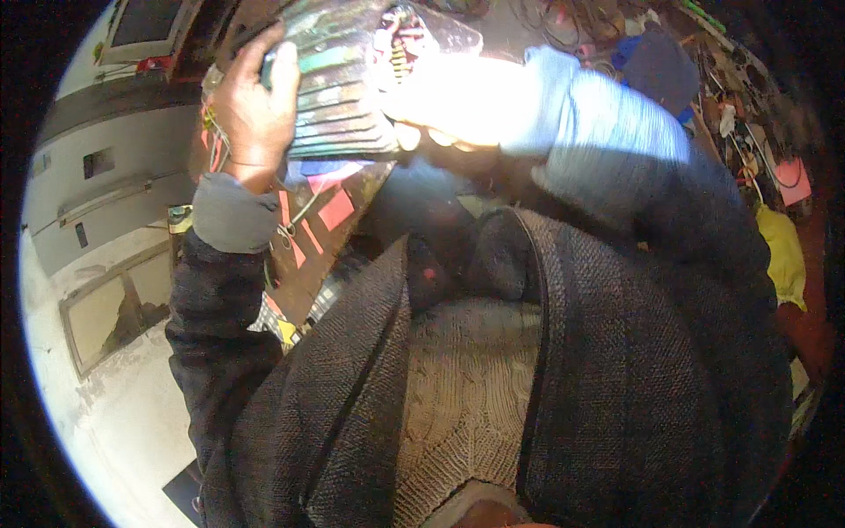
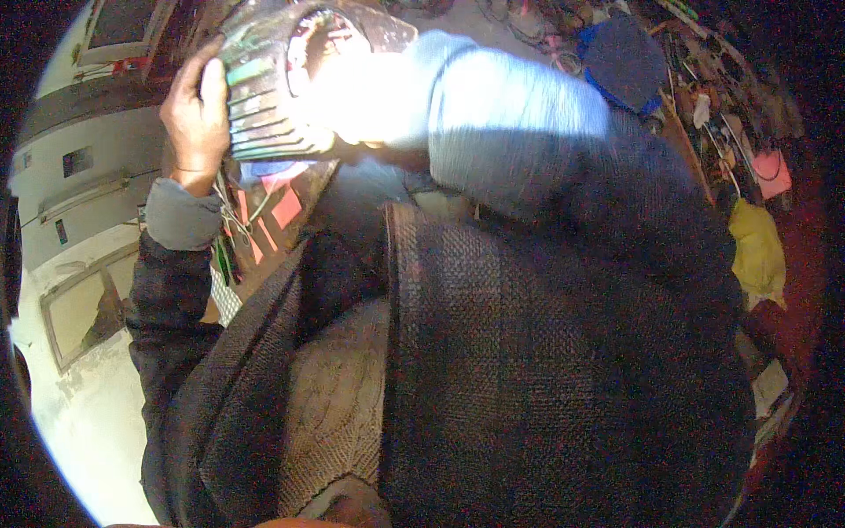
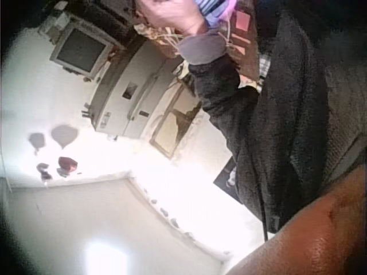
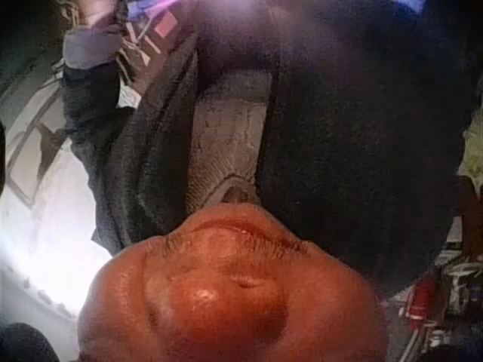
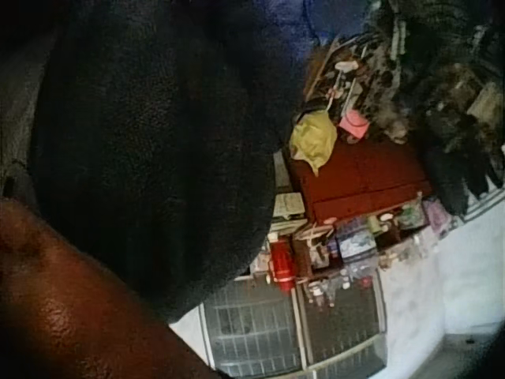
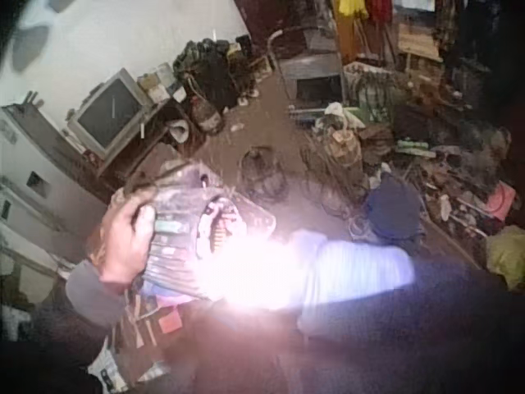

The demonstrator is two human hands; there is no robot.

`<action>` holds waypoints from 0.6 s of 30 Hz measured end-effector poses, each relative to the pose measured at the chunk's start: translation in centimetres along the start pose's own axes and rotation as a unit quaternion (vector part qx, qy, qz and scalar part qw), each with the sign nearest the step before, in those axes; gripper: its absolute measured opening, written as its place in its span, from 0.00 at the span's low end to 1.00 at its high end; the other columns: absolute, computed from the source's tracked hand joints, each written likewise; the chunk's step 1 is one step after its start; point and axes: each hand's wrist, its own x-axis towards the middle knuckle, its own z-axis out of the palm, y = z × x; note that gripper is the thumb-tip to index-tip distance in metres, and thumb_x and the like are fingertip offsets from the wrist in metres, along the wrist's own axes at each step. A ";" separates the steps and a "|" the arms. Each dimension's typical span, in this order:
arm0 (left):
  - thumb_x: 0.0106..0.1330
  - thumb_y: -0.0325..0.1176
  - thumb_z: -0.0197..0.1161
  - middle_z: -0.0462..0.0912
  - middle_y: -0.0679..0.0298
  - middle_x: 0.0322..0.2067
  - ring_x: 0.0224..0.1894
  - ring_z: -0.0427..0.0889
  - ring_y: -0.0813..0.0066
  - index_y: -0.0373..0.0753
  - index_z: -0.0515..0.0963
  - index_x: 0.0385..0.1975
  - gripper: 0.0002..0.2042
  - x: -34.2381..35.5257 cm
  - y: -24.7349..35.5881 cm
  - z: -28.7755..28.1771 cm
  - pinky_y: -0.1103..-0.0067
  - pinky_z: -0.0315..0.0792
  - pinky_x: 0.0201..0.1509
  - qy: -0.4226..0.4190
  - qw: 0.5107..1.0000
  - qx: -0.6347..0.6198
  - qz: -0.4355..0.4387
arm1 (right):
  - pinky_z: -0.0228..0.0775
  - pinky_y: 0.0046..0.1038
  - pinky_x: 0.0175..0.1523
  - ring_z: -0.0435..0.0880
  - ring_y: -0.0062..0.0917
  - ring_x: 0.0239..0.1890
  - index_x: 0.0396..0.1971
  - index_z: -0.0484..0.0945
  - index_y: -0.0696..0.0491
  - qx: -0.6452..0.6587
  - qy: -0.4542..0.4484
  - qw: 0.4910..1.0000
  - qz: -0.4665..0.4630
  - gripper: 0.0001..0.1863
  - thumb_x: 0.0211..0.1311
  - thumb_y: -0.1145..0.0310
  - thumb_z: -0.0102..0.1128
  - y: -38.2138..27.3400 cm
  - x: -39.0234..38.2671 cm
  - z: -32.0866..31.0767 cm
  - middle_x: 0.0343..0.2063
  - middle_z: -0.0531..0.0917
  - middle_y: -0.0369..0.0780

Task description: The person holds a cylindrical motor component and uses a small tool to scrape or clean the interior surface. They rotate the component and repeatedly work on the inner area with the tool.

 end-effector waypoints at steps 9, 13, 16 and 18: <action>0.70 0.37 0.68 0.90 0.50 0.50 0.53 0.89 0.54 0.36 0.86 0.52 0.16 0.3 0.9 -0.5 0.68 0.79 0.61 -0.015 1.000 0.024 0.002 | 0.81 0.41 0.51 0.88 0.43 0.41 0.46 0.85 0.54 -0.204 0.034 0.978 -0.034 0.16 0.77 0.59 0.55 -0.6 0.8 -1.3 0.43 0.88 0.48; 0.69 0.36 0.68 0.89 0.48 0.49 0.53 0.89 0.52 0.33 0.85 0.52 0.16 0.5 0.9 -0.7 0.67 0.79 0.61 -0.031 0.999 0.028 0.017 | 0.80 0.40 0.52 0.87 0.43 0.41 0.46 0.85 0.54 -0.206 0.047 0.977 -0.040 0.17 0.77 0.57 0.55 4.9 2.5 -4.5 0.41 0.88 0.49; 0.69 0.35 0.68 0.89 0.47 0.50 0.54 0.88 0.51 0.32 0.85 0.52 0.16 0.4 0.8 -0.9 0.67 0.78 0.62 -0.031 0.999 0.012 0.036 | 0.58 0.34 0.27 0.67 0.27 0.19 0.29 0.77 0.49 -0.106 0.074 0.992 -0.005 0.13 0.77 0.61 0.57 6.8 3.9 -6.9 0.22 0.71 0.35; 0.69 0.34 0.68 0.88 0.47 0.51 0.55 0.87 0.51 0.32 0.85 0.53 0.17 0.4 0.7 -0.9 0.67 0.78 0.63 -0.040 0.999 -0.004 0.024 | 0.50 0.30 0.15 0.60 0.22 0.10 0.26 0.78 0.46 0.465 0.111 0.708 0.519 0.15 0.78 0.60 0.58 7.4 2.7 -8.4 0.13 0.65 0.29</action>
